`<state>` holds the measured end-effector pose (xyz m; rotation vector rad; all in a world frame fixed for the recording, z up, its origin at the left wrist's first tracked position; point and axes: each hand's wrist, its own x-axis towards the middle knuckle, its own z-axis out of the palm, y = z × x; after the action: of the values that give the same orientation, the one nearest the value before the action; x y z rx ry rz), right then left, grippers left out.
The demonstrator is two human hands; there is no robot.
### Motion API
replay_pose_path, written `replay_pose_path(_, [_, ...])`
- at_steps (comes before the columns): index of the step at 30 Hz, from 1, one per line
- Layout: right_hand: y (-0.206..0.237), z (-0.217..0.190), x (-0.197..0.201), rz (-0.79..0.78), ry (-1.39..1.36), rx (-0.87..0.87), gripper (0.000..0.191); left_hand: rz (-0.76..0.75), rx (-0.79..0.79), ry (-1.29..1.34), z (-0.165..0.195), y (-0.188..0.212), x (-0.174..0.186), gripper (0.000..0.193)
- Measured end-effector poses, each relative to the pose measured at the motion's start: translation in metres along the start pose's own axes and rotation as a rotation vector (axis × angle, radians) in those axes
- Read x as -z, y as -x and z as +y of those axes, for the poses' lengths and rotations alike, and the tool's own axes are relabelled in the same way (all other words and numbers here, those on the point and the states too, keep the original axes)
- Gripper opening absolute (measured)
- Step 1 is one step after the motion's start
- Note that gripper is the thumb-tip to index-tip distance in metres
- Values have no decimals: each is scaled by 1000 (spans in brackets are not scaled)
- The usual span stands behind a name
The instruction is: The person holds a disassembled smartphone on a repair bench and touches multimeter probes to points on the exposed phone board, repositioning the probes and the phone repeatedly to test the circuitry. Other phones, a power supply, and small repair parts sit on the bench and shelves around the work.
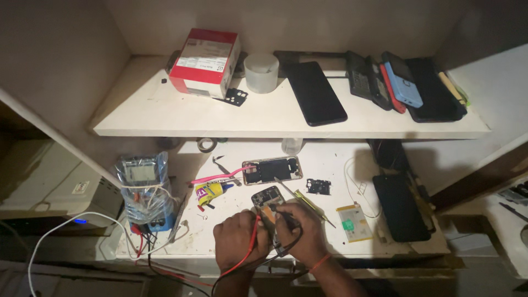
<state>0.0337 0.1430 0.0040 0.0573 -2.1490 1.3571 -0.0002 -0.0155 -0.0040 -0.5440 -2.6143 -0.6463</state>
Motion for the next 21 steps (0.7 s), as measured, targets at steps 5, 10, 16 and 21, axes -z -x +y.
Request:
replay_pose_path(5, [2,0,-2,8,13,-49,15,38,-1,30,-1,1,0,28])
replay_pose_path(10, [2,4,-1,-8,11,-22,14,57,0,26,0,2,-3,28])
replay_pose_path(16, [3,5,0,-12,-10,-24,15,57,0,24,0,2,-3,29])
replay_pose_path(21, [1,5,1,-16,-15,5,16,41,8,25,1,1,-2,30])
